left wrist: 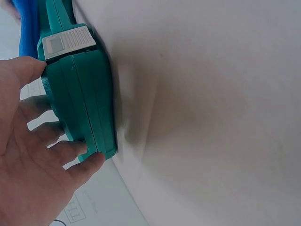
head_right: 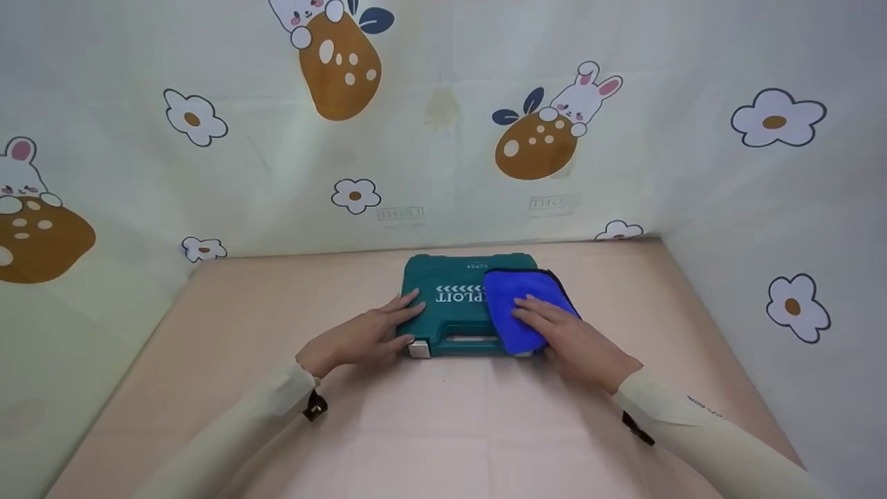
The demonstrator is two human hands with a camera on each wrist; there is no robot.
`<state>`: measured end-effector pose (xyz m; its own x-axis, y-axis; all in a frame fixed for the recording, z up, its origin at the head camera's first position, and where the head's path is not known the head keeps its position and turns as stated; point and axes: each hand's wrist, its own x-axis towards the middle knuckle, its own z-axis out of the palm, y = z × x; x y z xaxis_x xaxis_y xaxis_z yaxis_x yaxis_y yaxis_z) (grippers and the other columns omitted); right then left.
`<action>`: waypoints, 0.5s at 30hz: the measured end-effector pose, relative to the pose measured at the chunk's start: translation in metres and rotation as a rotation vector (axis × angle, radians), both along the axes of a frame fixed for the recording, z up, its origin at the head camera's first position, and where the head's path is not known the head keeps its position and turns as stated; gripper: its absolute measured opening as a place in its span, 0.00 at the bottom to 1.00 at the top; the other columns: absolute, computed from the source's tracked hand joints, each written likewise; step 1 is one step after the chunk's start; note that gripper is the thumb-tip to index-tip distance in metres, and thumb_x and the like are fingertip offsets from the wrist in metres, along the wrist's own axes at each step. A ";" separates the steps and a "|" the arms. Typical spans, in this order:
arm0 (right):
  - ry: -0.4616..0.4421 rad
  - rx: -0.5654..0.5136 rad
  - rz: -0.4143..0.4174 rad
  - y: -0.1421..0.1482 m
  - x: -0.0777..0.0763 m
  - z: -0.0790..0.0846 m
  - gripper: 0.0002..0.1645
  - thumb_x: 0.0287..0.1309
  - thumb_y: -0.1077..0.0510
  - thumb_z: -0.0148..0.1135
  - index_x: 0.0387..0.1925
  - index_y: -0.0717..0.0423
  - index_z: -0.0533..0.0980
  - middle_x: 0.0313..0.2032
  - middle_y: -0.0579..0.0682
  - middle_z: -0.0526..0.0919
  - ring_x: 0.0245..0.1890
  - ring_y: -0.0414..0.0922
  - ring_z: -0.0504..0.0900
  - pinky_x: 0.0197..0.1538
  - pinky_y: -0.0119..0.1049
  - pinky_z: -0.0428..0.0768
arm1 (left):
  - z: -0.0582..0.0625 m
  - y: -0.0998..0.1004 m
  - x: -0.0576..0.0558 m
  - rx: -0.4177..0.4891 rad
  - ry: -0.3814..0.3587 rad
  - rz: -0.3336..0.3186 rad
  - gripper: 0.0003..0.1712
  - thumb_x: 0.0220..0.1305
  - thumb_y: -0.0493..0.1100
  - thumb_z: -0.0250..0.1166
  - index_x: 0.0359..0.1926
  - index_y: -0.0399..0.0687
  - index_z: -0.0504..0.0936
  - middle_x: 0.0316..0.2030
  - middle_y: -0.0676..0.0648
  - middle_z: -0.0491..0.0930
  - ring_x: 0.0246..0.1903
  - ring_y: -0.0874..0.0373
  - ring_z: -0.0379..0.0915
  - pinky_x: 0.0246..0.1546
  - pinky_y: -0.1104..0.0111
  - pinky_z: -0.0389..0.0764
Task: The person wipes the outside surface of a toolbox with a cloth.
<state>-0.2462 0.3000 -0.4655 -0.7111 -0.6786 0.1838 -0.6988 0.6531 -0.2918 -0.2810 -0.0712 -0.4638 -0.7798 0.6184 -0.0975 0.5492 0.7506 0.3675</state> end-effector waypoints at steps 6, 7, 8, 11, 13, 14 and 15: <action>-0.191 -0.112 -0.210 -0.011 -0.019 0.001 0.45 0.56 0.70 0.57 0.72 0.51 0.52 0.70 0.56 0.49 0.67 0.62 0.48 0.58 0.63 0.55 | -0.002 0.001 0.000 -0.021 0.012 0.003 0.36 0.69 0.60 0.49 0.73 0.60 0.50 0.72 0.51 0.39 0.69 0.50 0.39 0.61 0.58 0.54; -0.210 -0.135 -0.233 -0.013 -0.023 0.001 0.43 0.56 0.70 0.55 0.71 0.53 0.51 0.70 0.58 0.49 0.66 0.64 0.48 0.58 0.64 0.55 | -0.002 0.001 0.000 -0.023 0.014 0.003 0.36 0.69 0.60 0.49 0.73 0.60 0.50 0.72 0.51 0.39 0.69 0.50 0.38 0.61 0.58 0.54; -0.228 -0.156 -0.255 -0.014 -0.027 0.002 0.42 0.57 0.69 0.54 0.71 0.56 0.51 0.70 0.60 0.49 0.66 0.65 0.49 0.57 0.65 0.54 | -0.002 0.001 0.000 -0.025 0.017 0.004 0.36 0.69 0.60 0.49 0.73 0.60 0.50 0.72 0.51 0.39 0.69 0.50 0.38 0.61 0.58 0.54; -0.293 -0.236 -0.341 -0.018 -0.039 0.004 0.39 0.61 0.67 0.50 0.71 0.60 0.50 0.68 0.66 0.51 0.64 0.68 0.51 0.57 0.66 0.53 | -0.002 0.001 0.000 -0.027 0.019 0.006 0.36 0.69 0.60 0.49 0.73 0.60 0.50 0.72 0.51 0.38 0.69 0.51 0.38 0.62 0.58 0.54; -0.346 -0.288 -0.401 -0.020 -0.047 0.007 0.37 0.63 0.66 0.48 0.71 0.61 0.48 0.67 0.68 0.51 0.64 0.69 0.51 0.57 0.66 0.52 | -0.002 0.001 0.000 -0.023 0.020 0.007 0.36 0.68 0.60 0.49 0.73 0.60 0.50 0.72 0.51 0.38 0.69 0.51 0.38 0.61 0.58 0.54; -0.376 -0.314 -0.433 -0.022 -0.051 0.009 0.37 0.64 0.65 0.46 0.71 0.61 0.47 0.67 0.69 0.51 0.64 0.68 0.51 0.58 0.66 0.51 | -0.002 0.001 0.000 -0.021 0.020 0.008 0.36 0.68 0.60 0.49 0.73 0.60 0.50 0.72 0.51 0.39 0.69 0.51 0.38 0.61 0.58 0.54; -0.405 -0.349 -0.458 -0.024 -0.055 0.010 0.37 0.65 0.64 0.45 0.71 0.62 0.45 0.67 0.69 0.50 0.64 0.68 0.50 0.58 0.66 0.51 | -0.001 0.001 0.000 -0.020 0.020 0.007 0.36 0.68 0.60 0.49 0.73 0.60 0.50 0.72 0.51 0.39 0.69 0.51 0.38 0.61 0.58 0.54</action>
<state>-0.3009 0.2765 -0.4551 -0.9697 -0.2445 -0.0030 -0.1683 0.6763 -0.7171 -0.2807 -0.0706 -0.4650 -0.7863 0.6106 -0.0941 0.5508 0.7618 0.3409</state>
